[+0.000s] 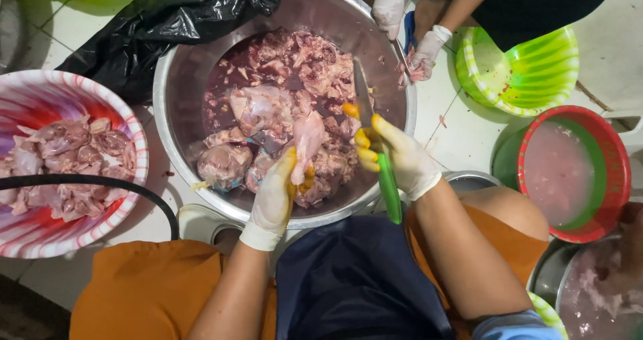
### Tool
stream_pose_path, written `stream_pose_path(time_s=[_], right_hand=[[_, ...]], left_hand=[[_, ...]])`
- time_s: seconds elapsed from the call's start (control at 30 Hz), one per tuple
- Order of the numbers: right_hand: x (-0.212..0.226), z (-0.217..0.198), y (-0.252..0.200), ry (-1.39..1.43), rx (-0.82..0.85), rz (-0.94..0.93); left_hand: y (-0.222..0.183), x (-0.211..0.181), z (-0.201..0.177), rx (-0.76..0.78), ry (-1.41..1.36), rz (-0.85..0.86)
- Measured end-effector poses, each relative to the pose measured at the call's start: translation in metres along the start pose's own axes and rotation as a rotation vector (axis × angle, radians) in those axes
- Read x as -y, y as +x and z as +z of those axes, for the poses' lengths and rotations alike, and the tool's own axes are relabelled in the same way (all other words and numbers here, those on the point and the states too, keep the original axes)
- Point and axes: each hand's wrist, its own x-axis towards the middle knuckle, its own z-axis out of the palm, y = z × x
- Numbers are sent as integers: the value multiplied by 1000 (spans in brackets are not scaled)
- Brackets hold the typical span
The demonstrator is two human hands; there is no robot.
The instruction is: Cutting and separating raw chicken pieces in a large metal bowl using a knife.
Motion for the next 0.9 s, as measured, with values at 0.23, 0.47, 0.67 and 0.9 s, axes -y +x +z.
stream_pose_path(time_s=[0.23,0.47,0.67,0.9], right_hand=[[-35,7,-5,135,187,-2],[-51,-13,6,260,207,64],[-37,4,-3,267,227,34],[-38,-4,1,184,380,-108]], left_hand=[[-21,-26,15,238,-180,-44],[-9,-18,0,149,465,296],[-6,-31,-2,59,472,334],[-8,-16,2,2,270,301]])
